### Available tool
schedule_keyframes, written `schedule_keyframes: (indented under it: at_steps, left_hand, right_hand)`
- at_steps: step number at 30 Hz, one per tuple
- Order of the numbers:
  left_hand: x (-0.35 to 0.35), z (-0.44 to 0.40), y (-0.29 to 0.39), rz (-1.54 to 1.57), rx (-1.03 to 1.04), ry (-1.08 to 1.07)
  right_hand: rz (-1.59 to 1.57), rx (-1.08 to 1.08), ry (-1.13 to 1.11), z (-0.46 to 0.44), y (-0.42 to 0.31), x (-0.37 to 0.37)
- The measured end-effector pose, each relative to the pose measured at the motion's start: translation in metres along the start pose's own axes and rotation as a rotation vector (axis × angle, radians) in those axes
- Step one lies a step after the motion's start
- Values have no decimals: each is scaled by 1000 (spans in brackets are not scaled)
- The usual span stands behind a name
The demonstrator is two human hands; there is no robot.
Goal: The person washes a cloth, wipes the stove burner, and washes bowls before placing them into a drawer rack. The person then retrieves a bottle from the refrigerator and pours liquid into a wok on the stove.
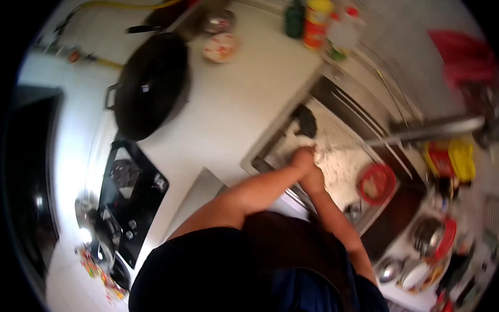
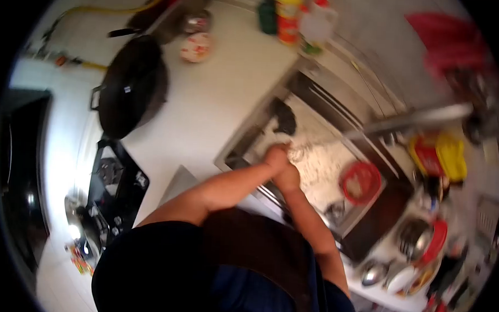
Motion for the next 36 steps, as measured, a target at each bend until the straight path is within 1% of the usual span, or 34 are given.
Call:
schedule_keyframes:
  at_steps: [1,2,3,4,6,7,9,11,13,14,15,16,17,18,21,23,24,27,28,31,32,35,36]
  left_hand:
    - [-6,4,3,-60,-74,-118]
    - [-10,4,-10,162,-192,-90]
    - [-28,16,-7,386,-327,-34]
    - [-39,22,-1,375,-306,49]
    - [-18,17,-26,422,-350,-16]
    - [-22,26,-24,566,-410,7]
    - [-10,36,-21,943,-461,-89]
    - [-19,37,-19,886,-417,-59]
    - [-16,43,-18,1027,-498,-273]
    - [-22,51,-12,1065,-547,-364]
    - [-30,61,-2,1100,-600,-452]
    - [-43,66,7,1052,-604,-472]
    - [-46,67,9,1011,-541,-493]
    - [-50,68,10,972,-478,-511]
    - [-64,71,25,781,-222,-540]
    - [-68,75,44,630,-28,-548]
    - [-62,80,48,691,-48,-602]
    - [-64,87,77,767,101,-611]
    - [-67,89,85,820,113,-615]
    - [-71,88,83,825,69,-661]
    - [-63,89,76,820,48,-695]
    - [-58,88,68,836,-23,-657]
    - [-61,86,67,735,0,-612]
  right_hand:
    - [18,6,-4,4,-8,-4]
    - [-70,26,-31,5,1,4]
    - [-83,105,-85,0,13,17]
    - [-126,86,-71,12,-4,-3]
    - [-145,116,-54,11,2,6]
    - [-145,139,-61,10,4,8]
    - [-200,163,-73,16,3,0]
    - [-247,179,-66,28,-2,-10]
    - [-279,175,-31,33,-6,-21]
    - [-361,168,-88,36,-6,-19]
    - [-435,22,6,40,-12,-26]
    - [-508,-128,101,48,-15,-31]
    - [-578,-282,194,59,-19,-38]
    - [-616,-311,139,63,-19,-39]
    - [-574,-289,163,78,-2,-37]
    - [-671,-232,200,88,13,-40]
    - [-719,-202,216,93,20,-41]
    - [-1251,-40,119,98,43,-20]
    - [-1602,-8,59,97,48,-7]
    - [-1904,-142,9,103,40,-23]
    - [-1873,-136,51,106,44,-29]
    - [-2048,-140,119,118,55,-41]
    - [-1923,-84,178,124,68,-45]
Point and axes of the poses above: each hand's wrist, its own z-axis away from the middle knuckle, its own x-axis out of the palm, y = z × x, the point moved 10 cm from there along -z, towards the middle knuckle, and after that the axes turned 11 degrees about -y, right-handed, at the moved point
